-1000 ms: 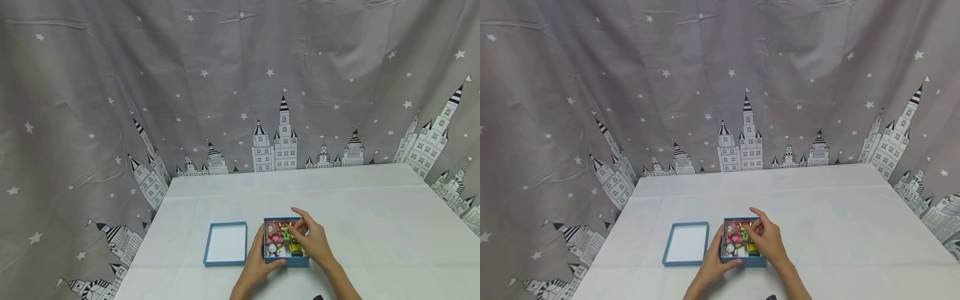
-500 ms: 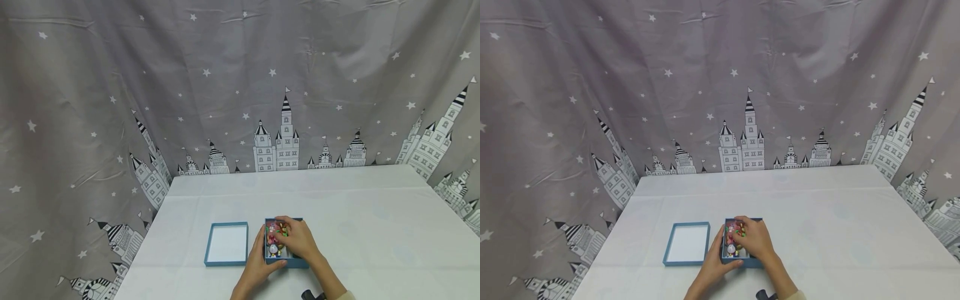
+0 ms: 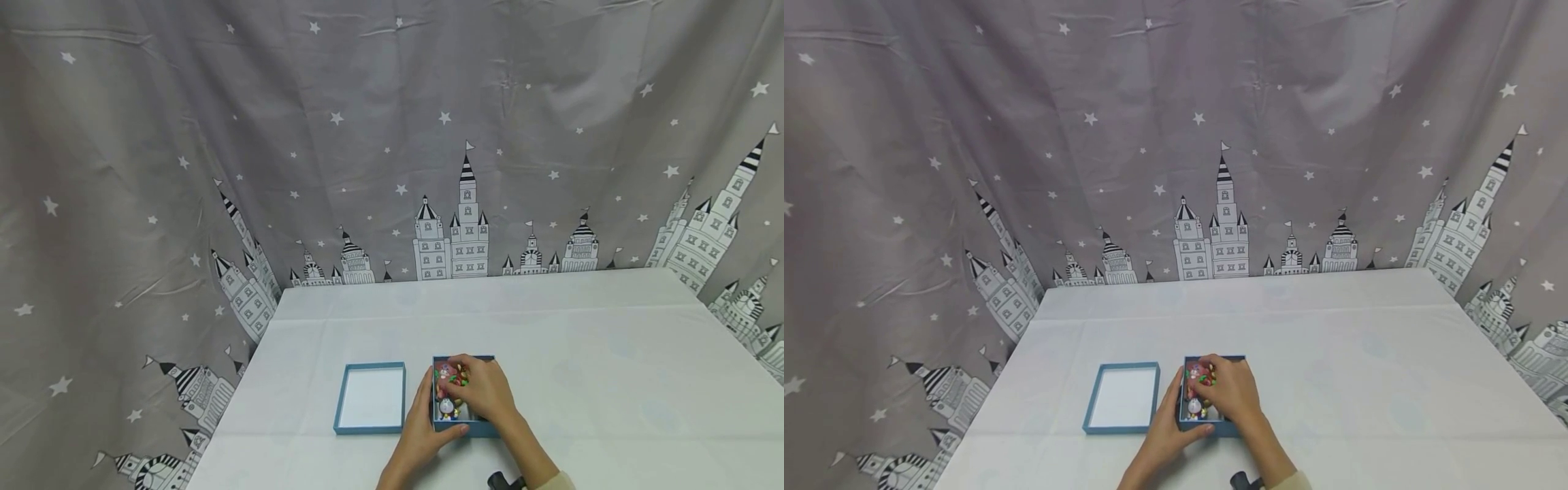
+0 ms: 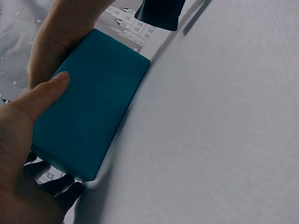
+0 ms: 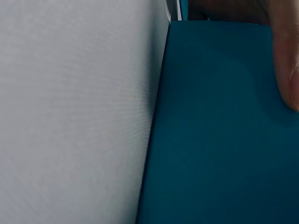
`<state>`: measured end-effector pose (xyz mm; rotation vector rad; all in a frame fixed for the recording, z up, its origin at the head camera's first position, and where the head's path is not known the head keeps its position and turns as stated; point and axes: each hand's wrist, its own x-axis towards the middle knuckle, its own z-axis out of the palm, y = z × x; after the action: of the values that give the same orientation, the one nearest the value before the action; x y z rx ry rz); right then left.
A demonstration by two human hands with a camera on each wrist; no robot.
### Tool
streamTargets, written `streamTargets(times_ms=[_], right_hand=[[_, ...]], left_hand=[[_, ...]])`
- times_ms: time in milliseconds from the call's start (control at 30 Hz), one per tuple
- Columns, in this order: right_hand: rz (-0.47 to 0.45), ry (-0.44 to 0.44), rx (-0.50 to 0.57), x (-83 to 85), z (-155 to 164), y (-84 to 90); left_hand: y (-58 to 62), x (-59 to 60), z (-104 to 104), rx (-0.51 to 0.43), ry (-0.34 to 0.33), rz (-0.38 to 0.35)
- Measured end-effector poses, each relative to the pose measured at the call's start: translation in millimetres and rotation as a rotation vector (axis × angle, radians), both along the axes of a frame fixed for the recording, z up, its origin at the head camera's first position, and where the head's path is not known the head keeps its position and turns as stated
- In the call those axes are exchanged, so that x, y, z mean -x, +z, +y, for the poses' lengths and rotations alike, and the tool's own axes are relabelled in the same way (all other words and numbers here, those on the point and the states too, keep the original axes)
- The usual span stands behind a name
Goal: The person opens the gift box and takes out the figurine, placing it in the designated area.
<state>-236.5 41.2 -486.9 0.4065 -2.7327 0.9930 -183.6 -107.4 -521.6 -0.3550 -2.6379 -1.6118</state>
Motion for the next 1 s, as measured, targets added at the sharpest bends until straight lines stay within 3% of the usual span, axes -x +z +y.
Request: streamTargets(times_ms=[500, 1000], right_hand=[[0.125, -0.022, -0.097, -2.4, -0.3, -2.2], [0.084, -0.018, -0.067, -2.8, 0.3, -1.5]], left_hand=[[-2.1, 0.1, -0.3, -0.008, 0.005, -0.001], [-1.7, 0.0, -0.2, -0.008, -0.001, -0.004]])
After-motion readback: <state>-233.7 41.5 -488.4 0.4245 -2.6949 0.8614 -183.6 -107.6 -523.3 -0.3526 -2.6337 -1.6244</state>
